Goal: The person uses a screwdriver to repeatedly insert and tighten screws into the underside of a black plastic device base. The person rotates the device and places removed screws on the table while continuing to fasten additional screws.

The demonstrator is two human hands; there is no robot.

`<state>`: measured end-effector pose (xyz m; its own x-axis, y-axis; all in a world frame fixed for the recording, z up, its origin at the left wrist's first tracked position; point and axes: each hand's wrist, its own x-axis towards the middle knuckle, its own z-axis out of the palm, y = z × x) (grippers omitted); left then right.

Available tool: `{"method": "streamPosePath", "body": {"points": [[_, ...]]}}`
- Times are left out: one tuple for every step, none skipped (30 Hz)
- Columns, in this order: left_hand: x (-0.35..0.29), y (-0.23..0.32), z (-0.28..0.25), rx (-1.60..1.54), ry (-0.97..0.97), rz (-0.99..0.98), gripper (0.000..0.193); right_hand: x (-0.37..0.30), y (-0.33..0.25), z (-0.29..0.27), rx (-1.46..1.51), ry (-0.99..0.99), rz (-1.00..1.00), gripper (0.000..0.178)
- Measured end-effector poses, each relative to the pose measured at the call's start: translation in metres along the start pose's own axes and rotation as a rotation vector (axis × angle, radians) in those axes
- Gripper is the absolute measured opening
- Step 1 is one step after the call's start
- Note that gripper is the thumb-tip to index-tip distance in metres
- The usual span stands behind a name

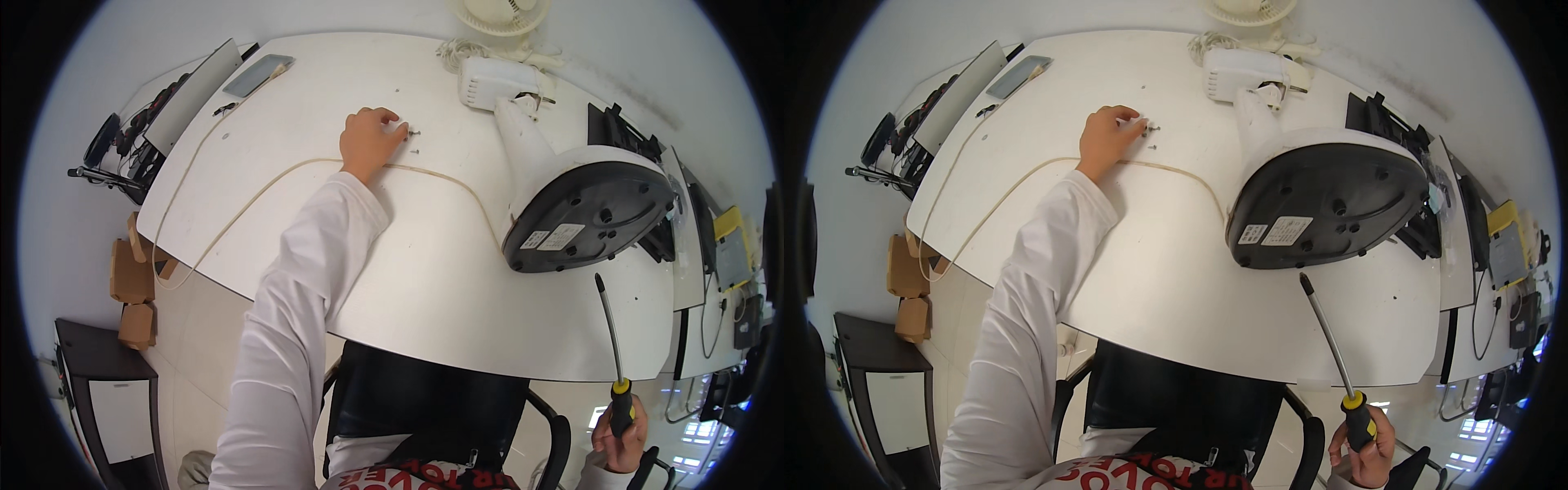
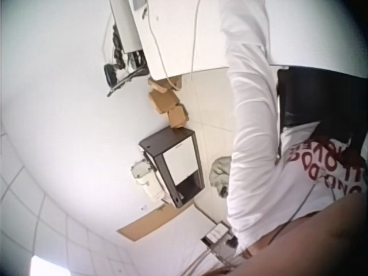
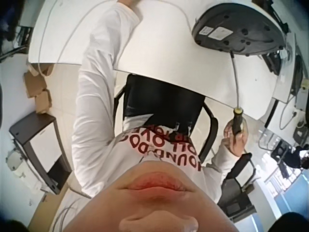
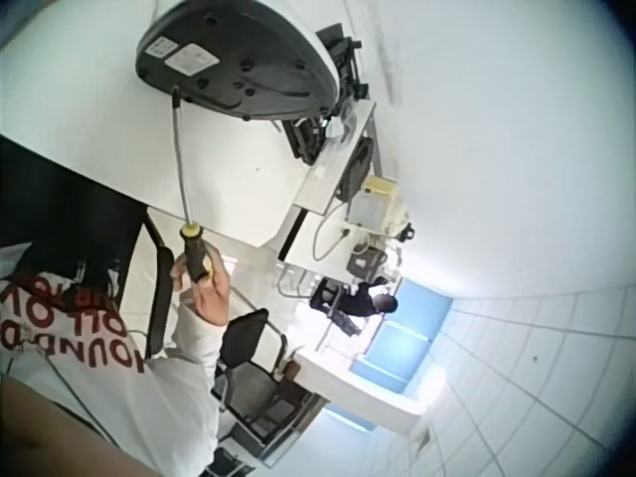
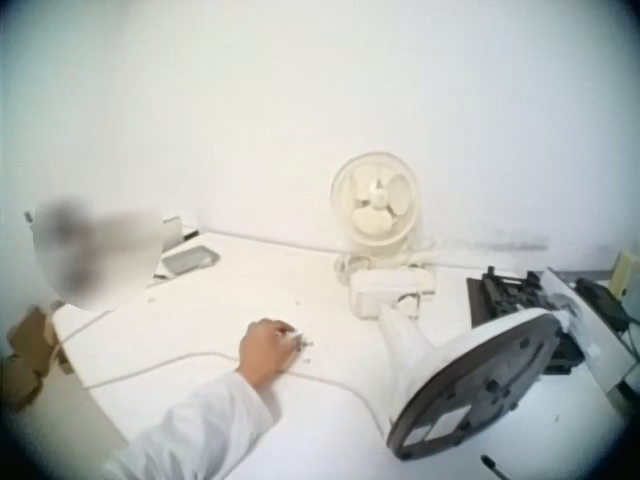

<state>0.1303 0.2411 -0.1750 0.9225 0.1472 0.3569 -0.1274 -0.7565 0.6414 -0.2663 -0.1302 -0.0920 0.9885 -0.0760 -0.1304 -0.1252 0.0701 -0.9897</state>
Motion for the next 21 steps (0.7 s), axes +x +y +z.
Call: {"method": "streamPosePath", "body": {"points": [[0.002, 0.002, 0.003, 0.066, 0.033, 0.018, 0.024, 0.003, -0.001, 0.001, -0.001, -0.029, -0.004, 0.065], [0.004, 0.003, 0.006, 0.107, 0.037, 0.03, 0.022, 0.003, 0.0, 0.002, -0.004, -0.017, 0.004, 0.063], [0.007, 0.003, 0.009, 0.148, 0.041, 0.042, 0.021, 0.003, 0.002, 0.003, 0.0, 0.006, 0.007, 0.063], [0.009, 0.003, 0.011, 0.19, 0.046, 0.054, 0.019, 0.002, 0.005, 0.004, 0.004, 0.029, 0.009, 0.063], [0.01, 0.003, 0.013, 0.192, 0.053, 0.065, 0.018, 0.001, 0.007, 0.004, 0.008, 0.054, 0.017, 0.063], [0.01, 0.002, 0.015, 0.195, 0.059, 0.077, 0.016, 0.0, 0.011, 0.0, -0.002, 0.037, 0.02, 0.065], [0.011, 0.003, 0.017, 0.197, 0.064, 0.09, 0.015, 0.002, 0.01, 0.001, -0.012, 0.027, 0.016, 0.065], [0.01, 0.004, 0.02, 0.2, 0.077, 0.114, 0.015, 0.003, 0.009, 0.003, -0.021, 0.029, 0.017, 0.065], [0.01, 0.006, 0.022, 0.201, 0.088, 0.139, 0.014, 0.003, 0.008, 0.005, -0.03, 0.035, 0.019, 0.066], [0.01, 0.006, 0.023, 0.199, 0.096, 0.167, 0.014, 0.002, 0.007, 0.002, -0.043, 0.045, 0.044, 0.075], [0.009, 0.005, 0.023, 0.175, 0.125, 0.205, 0.013, 0.001, 0.009, 0.004, -0.026, 0.086, 0.026, 0.074], [0.009, 0.003, 0.023, 0.14, 0.099, 0.184, 0.009, 0.003, 0.01, 0.007, -0.011, 0.096, 0.017, 0.073], [0.009, 0.001, 0.016, 0.127, 0.068, 0.163, 0.01, 0.006, 0.009, 0.01, 0.004, 0.103, 0.005, 0.073], [0.008, 0.003, 0.014, 0.084, 0.041, 0.155, 0.01, 0.009, 0.006, 0.012, 0.018, 0.091, 0.017, 0.073], [0.008, -0.005, 0.018, 0.077, 0.112, 0.229, 0.01, 0.01, 0.004, 0.014, 0.033, 0.078, 0.028, 0.073], [0.009, -0.008, 0.016, 0.019, 0.194, 0.291, 0.01, 0.009, 0.003, 0.014, 0.031, 0.079, 0.035, 0.073], [0.011, -0.008, 0.014, -0.007, 0.232, 0.311, 0.011, 0.006, 0.004, 0.011, 0.044, 0.066, 0.022, 0.071], [0.012, -0.004, 0.011, -0.054, 0.266, 0.342, 0.012, 0.003, 0.004, 0.009, 0.053, 0.064, 0.016, 0.069], [0.011, 0.0, 0.009, -0.133, 0.278, 0.336, 0.013, -0.001, 0.005, 0.008, 0.061, 0.057, 0.009, 0.068], [0.006, 0.009, 0.004, -0.216, 0.255, 0.318, 0.012, -0.004, 0.006, 0.006, 0.046, 0.068, -0.011, 0.066], [0.0, 0.019, -0.006, -0.295, 0.236, 0.297, 0.012, -0.006, 0.006, 0.006, 0.031, 0.072, -0.032, 0.064]]}}
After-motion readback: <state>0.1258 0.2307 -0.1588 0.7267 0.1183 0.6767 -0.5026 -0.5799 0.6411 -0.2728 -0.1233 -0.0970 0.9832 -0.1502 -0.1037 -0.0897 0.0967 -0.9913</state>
